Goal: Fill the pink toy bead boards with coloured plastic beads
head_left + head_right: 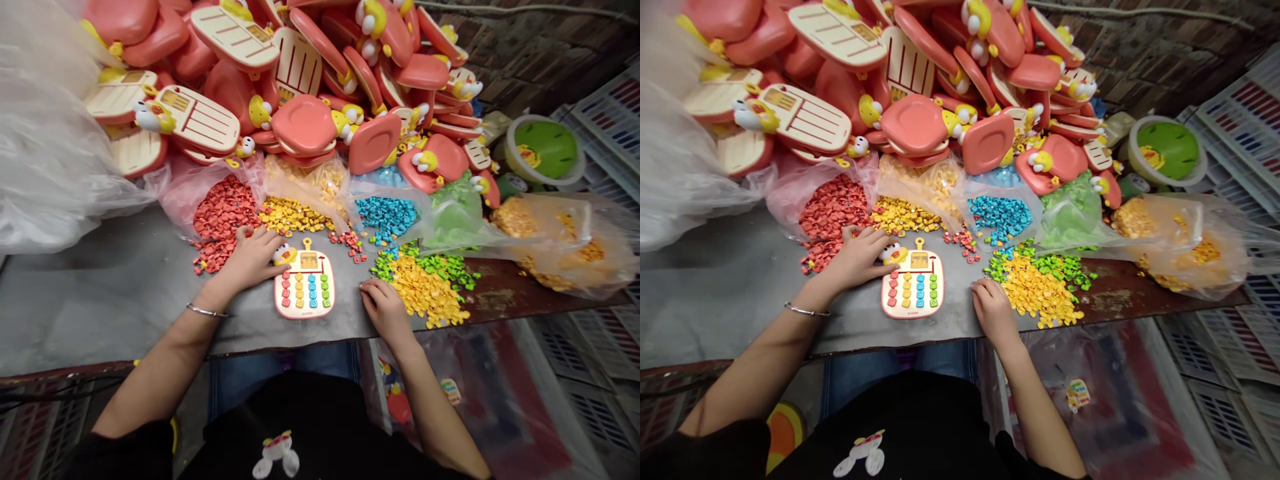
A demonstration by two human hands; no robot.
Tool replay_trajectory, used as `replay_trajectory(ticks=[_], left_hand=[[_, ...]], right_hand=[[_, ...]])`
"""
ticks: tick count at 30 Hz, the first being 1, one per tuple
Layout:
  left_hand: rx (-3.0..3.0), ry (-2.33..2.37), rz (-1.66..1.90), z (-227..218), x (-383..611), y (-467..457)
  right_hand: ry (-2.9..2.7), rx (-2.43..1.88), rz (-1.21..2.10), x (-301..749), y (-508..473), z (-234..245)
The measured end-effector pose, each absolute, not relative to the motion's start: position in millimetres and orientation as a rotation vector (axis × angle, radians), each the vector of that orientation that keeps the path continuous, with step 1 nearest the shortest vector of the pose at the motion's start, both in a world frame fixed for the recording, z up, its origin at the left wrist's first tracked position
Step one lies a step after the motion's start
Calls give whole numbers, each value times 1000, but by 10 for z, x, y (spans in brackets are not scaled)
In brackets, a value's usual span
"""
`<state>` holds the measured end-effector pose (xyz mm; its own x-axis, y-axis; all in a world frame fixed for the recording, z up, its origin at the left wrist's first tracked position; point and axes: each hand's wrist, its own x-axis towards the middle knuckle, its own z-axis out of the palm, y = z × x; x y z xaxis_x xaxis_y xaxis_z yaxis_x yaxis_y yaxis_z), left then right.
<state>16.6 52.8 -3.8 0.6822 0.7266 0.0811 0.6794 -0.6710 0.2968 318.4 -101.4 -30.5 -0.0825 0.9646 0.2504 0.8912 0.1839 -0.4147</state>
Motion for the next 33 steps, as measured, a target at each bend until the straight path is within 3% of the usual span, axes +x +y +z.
replay_trajectory(ticks=[11, 19, 28, 33], left_hand=[[2618, 1140, 296, -10, 189, 514], [2627, 1147, 276, -3, 195, 512], [2595, 1144, 292, -10, 199, 514], [2632, 1139, 277, -12, 201, 517]], right_hand=[[-1849, -1638, 441, 3185, -873, -211], [-2046, -1314, 667, 2860, -148, 26], [-2154, -1325, 855, 2779, 222, 12], [-2103, -1323, 1164, 2828, 416, 10]])
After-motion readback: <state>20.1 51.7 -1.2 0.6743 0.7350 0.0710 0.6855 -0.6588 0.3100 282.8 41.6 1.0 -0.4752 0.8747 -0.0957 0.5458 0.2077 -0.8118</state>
